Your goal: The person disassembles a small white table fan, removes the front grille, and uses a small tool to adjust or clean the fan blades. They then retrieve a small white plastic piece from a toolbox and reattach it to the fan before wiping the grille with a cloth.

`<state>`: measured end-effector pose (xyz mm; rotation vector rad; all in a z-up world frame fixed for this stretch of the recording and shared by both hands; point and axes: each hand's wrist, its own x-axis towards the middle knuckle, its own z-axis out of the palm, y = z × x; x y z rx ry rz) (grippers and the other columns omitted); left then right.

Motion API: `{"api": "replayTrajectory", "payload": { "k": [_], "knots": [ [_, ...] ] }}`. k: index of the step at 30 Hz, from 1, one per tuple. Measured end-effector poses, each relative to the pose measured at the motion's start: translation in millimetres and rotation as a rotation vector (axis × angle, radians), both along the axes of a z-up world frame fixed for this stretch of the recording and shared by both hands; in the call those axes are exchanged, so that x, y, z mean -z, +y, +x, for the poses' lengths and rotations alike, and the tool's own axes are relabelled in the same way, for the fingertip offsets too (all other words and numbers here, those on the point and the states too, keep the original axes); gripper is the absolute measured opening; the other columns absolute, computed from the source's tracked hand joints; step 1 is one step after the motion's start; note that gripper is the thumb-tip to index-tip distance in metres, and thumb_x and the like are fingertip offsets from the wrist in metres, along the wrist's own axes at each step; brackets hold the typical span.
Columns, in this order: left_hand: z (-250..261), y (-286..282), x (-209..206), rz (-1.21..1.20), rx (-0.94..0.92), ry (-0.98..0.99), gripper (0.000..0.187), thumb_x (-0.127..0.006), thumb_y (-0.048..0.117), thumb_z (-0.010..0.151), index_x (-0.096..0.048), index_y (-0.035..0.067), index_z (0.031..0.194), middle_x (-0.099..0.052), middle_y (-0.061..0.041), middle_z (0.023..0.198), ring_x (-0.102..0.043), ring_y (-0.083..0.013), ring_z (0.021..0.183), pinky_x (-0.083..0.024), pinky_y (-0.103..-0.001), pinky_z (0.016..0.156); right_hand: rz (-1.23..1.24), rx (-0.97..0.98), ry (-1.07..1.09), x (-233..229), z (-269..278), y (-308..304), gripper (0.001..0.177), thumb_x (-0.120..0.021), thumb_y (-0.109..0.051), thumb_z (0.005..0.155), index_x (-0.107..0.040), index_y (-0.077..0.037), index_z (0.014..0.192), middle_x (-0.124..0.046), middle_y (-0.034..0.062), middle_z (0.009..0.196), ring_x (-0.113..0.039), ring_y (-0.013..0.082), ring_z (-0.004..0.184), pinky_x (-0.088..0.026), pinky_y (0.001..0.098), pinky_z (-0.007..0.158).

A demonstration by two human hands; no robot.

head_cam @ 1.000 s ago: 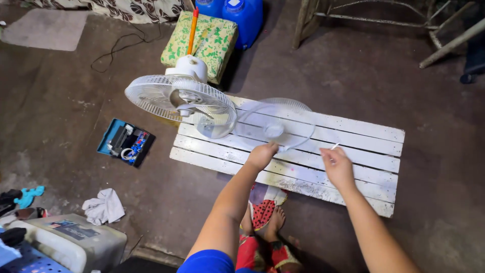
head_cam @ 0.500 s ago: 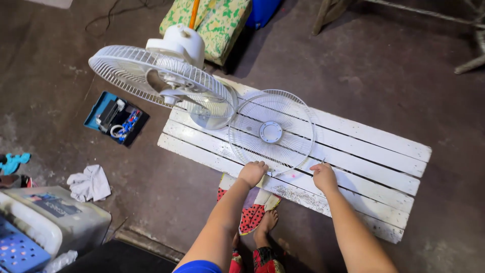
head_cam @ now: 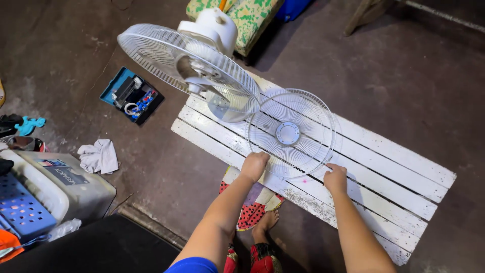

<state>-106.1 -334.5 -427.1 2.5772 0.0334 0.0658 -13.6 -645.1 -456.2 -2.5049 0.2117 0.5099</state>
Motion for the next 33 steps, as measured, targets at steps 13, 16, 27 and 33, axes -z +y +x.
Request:
{"api": "replayTrajectory", "payload": {
  "k": [13,16,27,33],
  "knots": [
    [-4,7,-138,-0.193,-0.158,-0.047,0.068,-0.054,-0.006,0.085,-0.058,0.022,0.146,-0.065,-0.013,0.127,-0.067,-0.0343,0.102,-0.054,-0.044,0.085,0.126,-0.121,-0.317,-117,-6,58,0.036,-0.067,-0.015,0.09,-0.07,-0.01,0.125,-0.061,0.0198,0.125,-0.066,0.0351,0.108,-0.054,0.0428,0.094],
    [-11,5,-163,-0.267,-0.101,-0.104,0.056,-0.061,0.003,0.092,-0.054,0.018,0.146,-0.063,-0.015,0.125,-0.066,-0.0379,0.104,-0.053,-0.045,0.086,0.117,-0.193,-0.42,-167,-15,77,0.033,-0.068,-0.015,0.09,-0.071,-0.009,0.122,-0.063,0.018,0.124,-0.062,0.0373,0.114,-0.051,0.043,0.099],
    [-39,-66,-337,-0.885,0.843,-0.089,0.061,-0.039,0.021,0.116,-0.014,0.008,0.17,-0.064,-0.014,0.145,-0.055,-0.0258,0.134,-0.036,-0.04,0.123,-0.106,-0.667,-0.915,-240,-51,140,0.034,-0.061,-0.015,0.083,-0.072,-0.003,0.113,-0.06,0.0246,0.13,-0.055,0.0408,0.123,-0.043,0.0502,0.1],
    [-45,-97,-405,-0.843,1.214,0.125,0.062,-0.03,0.03,0.117,-0.01,0.009,0.172,-0.062,-0.011,0.147,-0.057,-0.0274,0.14,-0.036,-0.037,0.126,-0.255,-0.798,-0.425,-305,-45,132,0.029,-0.052,-0.009,0.092,-0.07,-0.004,0.114,-0.061,0.02,0.131,-0.058,0.0388,0.12,-0.046,0.0486,0.101]
  ]
}}
